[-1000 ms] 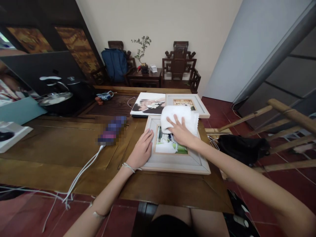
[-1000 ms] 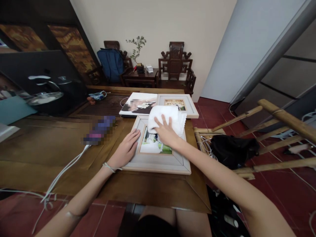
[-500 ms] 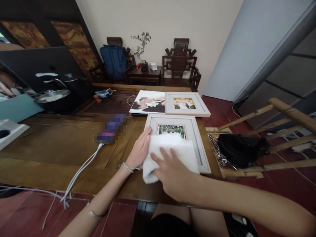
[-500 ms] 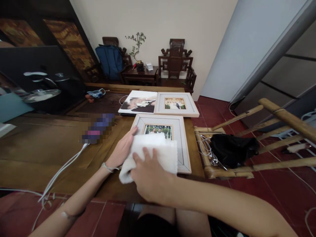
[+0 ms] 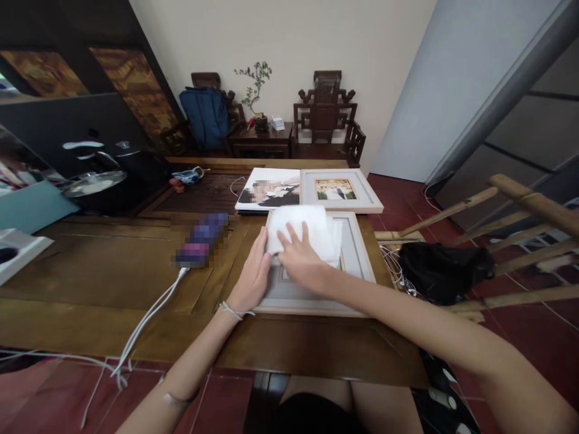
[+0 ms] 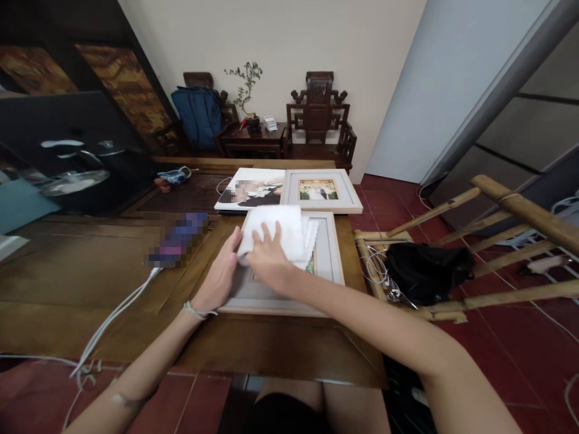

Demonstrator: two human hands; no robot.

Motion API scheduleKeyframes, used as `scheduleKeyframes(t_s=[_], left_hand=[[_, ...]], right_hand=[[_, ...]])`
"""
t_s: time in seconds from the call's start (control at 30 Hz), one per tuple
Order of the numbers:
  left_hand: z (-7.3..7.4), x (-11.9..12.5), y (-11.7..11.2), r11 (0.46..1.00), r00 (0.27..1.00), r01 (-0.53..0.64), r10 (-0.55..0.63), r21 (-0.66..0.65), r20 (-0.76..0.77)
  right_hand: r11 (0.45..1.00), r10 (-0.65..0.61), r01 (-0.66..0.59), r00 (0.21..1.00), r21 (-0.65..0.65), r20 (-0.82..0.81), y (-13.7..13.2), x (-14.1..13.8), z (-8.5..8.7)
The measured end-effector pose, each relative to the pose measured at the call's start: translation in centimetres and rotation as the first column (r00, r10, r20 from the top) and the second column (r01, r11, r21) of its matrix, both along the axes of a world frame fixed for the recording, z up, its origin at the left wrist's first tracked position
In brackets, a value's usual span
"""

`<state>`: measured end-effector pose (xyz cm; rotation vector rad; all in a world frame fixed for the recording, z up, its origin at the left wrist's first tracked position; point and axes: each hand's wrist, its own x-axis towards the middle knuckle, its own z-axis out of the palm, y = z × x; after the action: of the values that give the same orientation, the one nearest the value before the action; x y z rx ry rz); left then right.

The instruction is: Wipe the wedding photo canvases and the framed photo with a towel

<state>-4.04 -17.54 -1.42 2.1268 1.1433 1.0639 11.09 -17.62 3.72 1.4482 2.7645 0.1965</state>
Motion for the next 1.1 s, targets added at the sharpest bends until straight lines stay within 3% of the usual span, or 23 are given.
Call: scheduleKeyframes(t_s=[0.1,0.17,0.33,0.47,0.57,0.83,0.93,1.1], left_hand=[[0.0,-0.1,0.1,0.999,1.0,-0.008,0.007,0.032,0.03],[-0.1,-0.1,0.3,1.0,1.0,-0.01,0.01,0.028,-0.007],[-0.2,0.2,0.6,0.997,0.967,0.048,-0.031,0.062,-0.254],[-0.4,0.4,0.8,0.991,0.948,0.063,-0.023,0.118,-0.317],[-0.7,0.4,0.8,0.99,0.952,0.039,0.003,0.133,-0.305],[-0.8,0.0,1.0,0.996,0.967,0.061,-0.041,0.071,-0.251],[-0.8,-0.1,1.0,0.994,0.958,0.063,-0.037,0.085,-0.285],[-0.8,0.2,0.9,0.989,0.943,0.072,-0.026,0.128,-0.332]], right_hand=[[0.983,0.165,-0.168,0.985,-0.073,-0.046,-4.4,0.5,0.4],[0.97,0.202,-0.207,0.978,-0.123,-0.053,-6.7,1.7,0.9],[0.975,0.049,-0.039,0.998,-0.219,0.042,-9.4,6.9,2.6],[0.966,-0.083,0.109,0.989,-0.234,0.119,-10.5,9.5,3.6],[0.97,-0.044,0.065,0.995,-0.236,0.094,-10.3,8.7,3.4],[0.977,0.155,-0.167,0.983,-0.132,-0.097,-7.8,2.0,1.1],[0.988,0.087,-0.094,0.995,-0.124,-0.056,-8.7,3.0,1.1],[0.975,-0.217,0.219,0.974,-0.028,0.056,-12.3,8.3,1.4]])
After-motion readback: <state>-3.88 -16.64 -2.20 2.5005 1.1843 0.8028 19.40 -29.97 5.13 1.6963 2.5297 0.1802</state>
